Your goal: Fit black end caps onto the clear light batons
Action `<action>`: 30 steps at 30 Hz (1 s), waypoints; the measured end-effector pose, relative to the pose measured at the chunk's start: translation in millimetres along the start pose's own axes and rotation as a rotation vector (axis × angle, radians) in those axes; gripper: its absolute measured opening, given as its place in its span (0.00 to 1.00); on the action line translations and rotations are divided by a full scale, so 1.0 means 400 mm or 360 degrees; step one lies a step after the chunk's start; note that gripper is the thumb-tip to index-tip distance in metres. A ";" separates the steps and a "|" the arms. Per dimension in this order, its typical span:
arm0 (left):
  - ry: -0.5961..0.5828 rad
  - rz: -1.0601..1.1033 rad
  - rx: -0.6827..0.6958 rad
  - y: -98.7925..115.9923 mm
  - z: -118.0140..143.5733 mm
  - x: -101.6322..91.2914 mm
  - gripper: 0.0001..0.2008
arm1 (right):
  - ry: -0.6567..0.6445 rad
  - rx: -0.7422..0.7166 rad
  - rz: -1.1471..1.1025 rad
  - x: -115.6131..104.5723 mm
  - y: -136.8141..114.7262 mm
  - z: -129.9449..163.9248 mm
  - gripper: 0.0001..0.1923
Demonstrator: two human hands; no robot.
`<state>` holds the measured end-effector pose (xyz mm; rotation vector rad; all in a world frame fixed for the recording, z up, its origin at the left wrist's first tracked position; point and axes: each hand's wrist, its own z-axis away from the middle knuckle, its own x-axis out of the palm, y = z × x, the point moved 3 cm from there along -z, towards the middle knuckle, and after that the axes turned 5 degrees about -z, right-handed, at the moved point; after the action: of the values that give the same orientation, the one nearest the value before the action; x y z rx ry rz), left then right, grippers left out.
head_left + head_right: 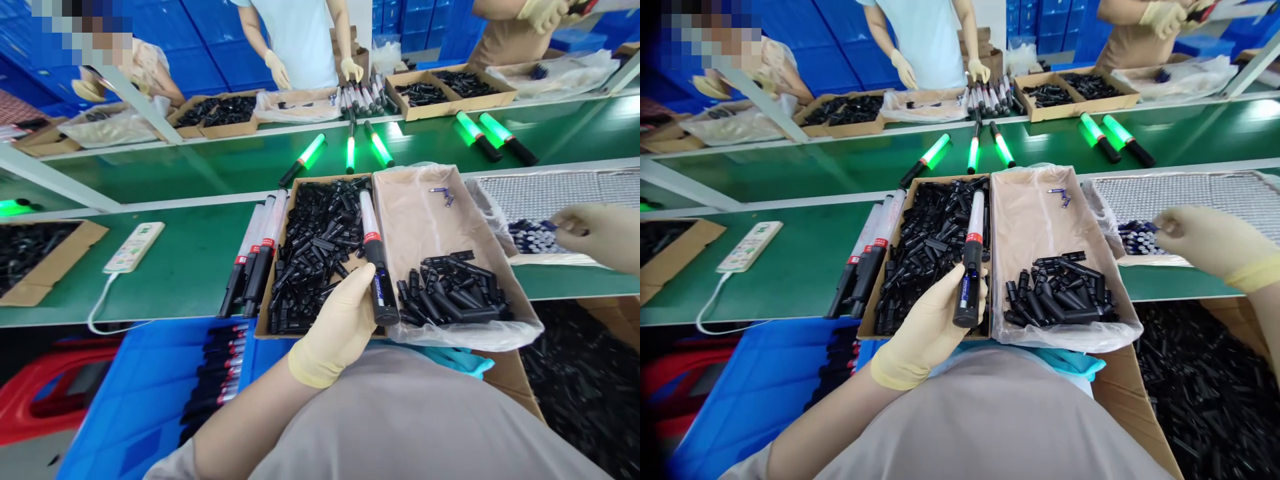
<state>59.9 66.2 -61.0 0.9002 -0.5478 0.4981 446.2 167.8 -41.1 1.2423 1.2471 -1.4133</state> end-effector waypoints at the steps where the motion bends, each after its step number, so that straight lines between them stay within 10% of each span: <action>1: -0.0039 -0.0034 0.0014 -0.003 -0.003 0.001 0.09 | 0.0004 -0.0153 -0.0130 -0.020 -0.075 0.038 0.07; 5: -0.0221 -0.0198 0.0043 -0.013 -0.003 0.014 0.10 | 0.0018 -0.1534 -0.0576 -0.081 -0.406 0.219 0.13; 12: -0.0309 -0.0372 0.0166 -0.002 0.032 -0.014 0.12 | 0.0257 -0.2297 -0.0114 -0.063 -0.628 0.323 0.20; 23: -0.0266 -0.0211 0.0337 0.055 0.025 -0.073 0.11 | 0.0454 -0.2013 -0.0753 0.007 -0.650 0.350 0.14; 30: 0.0001 -0.0017 0.0550 0.151 0.037 -0.140 0.08 | 0.0110 -0.1638 -0.0814 0.083 -0.683 0.285 0.15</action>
<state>-23.0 76.2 -53.3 1.2310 -0.4630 0.5940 158.0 92.4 -35.1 0.2644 2.0507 -0.7889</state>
